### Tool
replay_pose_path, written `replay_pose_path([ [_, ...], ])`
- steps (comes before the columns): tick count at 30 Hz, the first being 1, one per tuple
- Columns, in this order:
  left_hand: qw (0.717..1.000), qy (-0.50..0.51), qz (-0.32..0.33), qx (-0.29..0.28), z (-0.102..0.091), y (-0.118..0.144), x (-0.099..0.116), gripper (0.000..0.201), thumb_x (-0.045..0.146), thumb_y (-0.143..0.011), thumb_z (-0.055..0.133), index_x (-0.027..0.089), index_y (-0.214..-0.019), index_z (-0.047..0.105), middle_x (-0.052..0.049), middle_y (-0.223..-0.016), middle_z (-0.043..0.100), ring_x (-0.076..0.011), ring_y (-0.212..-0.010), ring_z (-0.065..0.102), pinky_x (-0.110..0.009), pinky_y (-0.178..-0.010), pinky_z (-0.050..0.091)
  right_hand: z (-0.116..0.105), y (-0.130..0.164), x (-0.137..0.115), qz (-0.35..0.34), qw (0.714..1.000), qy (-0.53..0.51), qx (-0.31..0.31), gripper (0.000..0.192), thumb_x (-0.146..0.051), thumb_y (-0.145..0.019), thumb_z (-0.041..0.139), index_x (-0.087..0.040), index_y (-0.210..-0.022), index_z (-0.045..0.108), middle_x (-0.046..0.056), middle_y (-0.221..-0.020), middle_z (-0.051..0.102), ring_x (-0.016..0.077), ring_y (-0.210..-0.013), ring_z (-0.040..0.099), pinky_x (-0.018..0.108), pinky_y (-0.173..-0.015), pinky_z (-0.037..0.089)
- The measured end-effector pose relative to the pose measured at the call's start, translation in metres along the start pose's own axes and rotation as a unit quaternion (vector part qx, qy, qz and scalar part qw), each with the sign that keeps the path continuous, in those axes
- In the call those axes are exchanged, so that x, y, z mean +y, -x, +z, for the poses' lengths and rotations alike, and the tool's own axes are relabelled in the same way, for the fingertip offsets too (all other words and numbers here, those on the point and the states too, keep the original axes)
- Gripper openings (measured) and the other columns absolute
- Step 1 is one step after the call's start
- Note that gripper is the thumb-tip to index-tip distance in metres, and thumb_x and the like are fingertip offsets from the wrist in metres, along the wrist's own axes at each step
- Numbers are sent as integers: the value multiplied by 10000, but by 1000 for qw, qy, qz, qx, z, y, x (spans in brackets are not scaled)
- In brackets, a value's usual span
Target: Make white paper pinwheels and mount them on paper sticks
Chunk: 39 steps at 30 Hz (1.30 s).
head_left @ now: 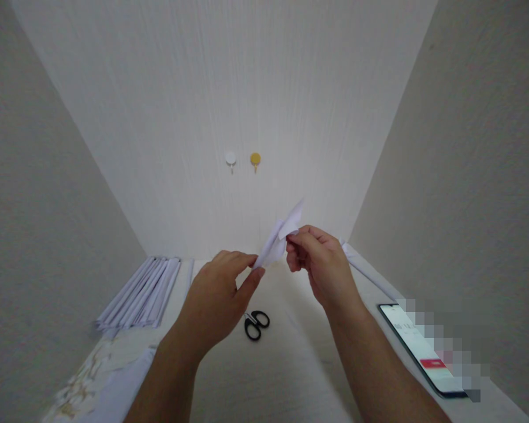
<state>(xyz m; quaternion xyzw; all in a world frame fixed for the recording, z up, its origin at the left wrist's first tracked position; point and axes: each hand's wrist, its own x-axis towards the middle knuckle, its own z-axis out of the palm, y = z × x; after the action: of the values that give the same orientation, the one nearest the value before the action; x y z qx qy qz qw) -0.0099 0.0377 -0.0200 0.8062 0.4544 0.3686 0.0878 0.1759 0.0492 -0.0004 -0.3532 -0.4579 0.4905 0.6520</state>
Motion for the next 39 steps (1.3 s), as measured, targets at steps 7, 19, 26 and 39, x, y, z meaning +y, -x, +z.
replay_pose_path([
  [7,992,116,-35,-27,3,0,0,268,381,-988,551,217,-886,737,-32,-845,692,-206,-812,612,-327,-750,433,-2,6,-7,-26,999,31,17,279,-411,-793,736,-180,-678,630,-41,-622,609,72,-407,493,235,-428,304],
  [19,898,413,-154,-16,16,63,22,358,478,-863,661,156,-941,797,-24,-710,643,-171,-703,554,-295,-702,464,-28,163,33,19,934,353,-42,274,-444,-886,701,-212,-1017,768,64,-1003,749,183,-708,629,297,-607,471],
  [26,888,426,-172,-21,31,111,59,468,559,-850,648,135,-983,794,-40,-713,635,-164,-691,557,-296,-685,466,-36,249,41,64,955,284,-46,386,-514,-978,543,-183,-925,735,46,-775,718,184,-641,624,294,-596,480],
  [39,961,192,-200,-21,73,192,65,345,433,-876,572,164,-1011,742,-92,-888,700,-277,-887,630,-447,-873,488,-125,220,-2,99,883,456,47,300,-376,-1036,517,-160,-963,712,37,-862,736,150,-659,665,304,-692,550],
])
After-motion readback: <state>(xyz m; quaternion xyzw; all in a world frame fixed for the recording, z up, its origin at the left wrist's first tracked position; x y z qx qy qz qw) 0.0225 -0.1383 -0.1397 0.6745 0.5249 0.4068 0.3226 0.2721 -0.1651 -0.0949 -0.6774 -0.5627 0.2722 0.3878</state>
